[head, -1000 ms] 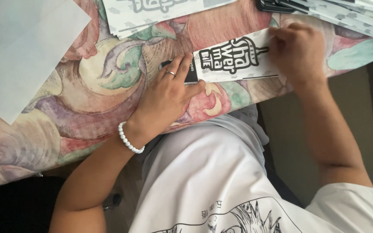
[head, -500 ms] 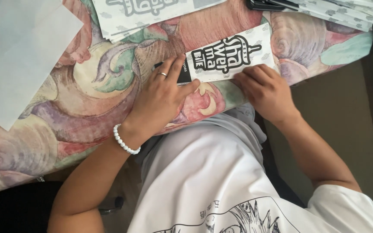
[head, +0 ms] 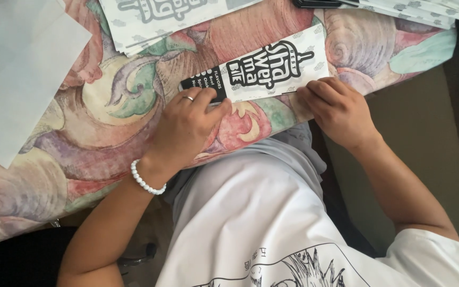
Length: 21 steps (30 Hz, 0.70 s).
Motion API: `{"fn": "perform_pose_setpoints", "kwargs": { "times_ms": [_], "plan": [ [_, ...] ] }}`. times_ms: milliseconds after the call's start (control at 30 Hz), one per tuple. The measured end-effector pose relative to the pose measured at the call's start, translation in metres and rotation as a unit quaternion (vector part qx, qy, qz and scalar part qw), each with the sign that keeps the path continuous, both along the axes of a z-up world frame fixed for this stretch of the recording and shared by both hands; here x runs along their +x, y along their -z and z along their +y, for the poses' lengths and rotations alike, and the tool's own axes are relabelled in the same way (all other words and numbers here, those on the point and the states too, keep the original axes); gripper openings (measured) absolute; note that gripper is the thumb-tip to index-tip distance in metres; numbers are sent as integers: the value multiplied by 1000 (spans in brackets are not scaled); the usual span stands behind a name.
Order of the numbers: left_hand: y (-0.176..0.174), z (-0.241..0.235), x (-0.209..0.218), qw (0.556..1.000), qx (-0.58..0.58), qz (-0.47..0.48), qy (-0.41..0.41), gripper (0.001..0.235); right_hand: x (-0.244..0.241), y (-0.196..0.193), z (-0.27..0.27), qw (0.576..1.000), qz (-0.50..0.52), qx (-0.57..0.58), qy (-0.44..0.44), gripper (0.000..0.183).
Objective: Folding and stacking printed paper labels for food packaging
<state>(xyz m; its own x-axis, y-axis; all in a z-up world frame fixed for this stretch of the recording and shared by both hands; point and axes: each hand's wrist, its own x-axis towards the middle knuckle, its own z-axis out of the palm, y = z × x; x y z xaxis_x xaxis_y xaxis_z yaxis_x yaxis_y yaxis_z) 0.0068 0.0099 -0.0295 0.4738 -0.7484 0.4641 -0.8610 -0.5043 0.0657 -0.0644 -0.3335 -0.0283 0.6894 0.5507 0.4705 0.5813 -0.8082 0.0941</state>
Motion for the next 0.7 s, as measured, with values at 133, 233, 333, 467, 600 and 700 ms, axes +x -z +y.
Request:
{"fn": "perform_pose_setpoints", "kwargs": {
  "times_ms": [133,233,333,467,600,700],
  "plan": [
    [-5,2,1,1000,-8,18,10,26,0,0,-1,1000,1,-6,-1,20],
    [-11,2,2,999,-37,8,24,22,-1,-6,4,999,38,11,18,15],
    [-3,-2,3,999,-38,-16,15,14,1,-27,19,996,74,22,37,10],
    [-5,-2,1,999,-38,-21,13,14,13,-31,53,989,98,107,-15,14],
    [-6,-3,-1,999,-44,-25,13,14,21,-22,69,994,64,84,-41,13],
    [-7,-3,1,999,-46,-23,13,15,22,-20,65,996,50,57,-41,14]
  ]
}}
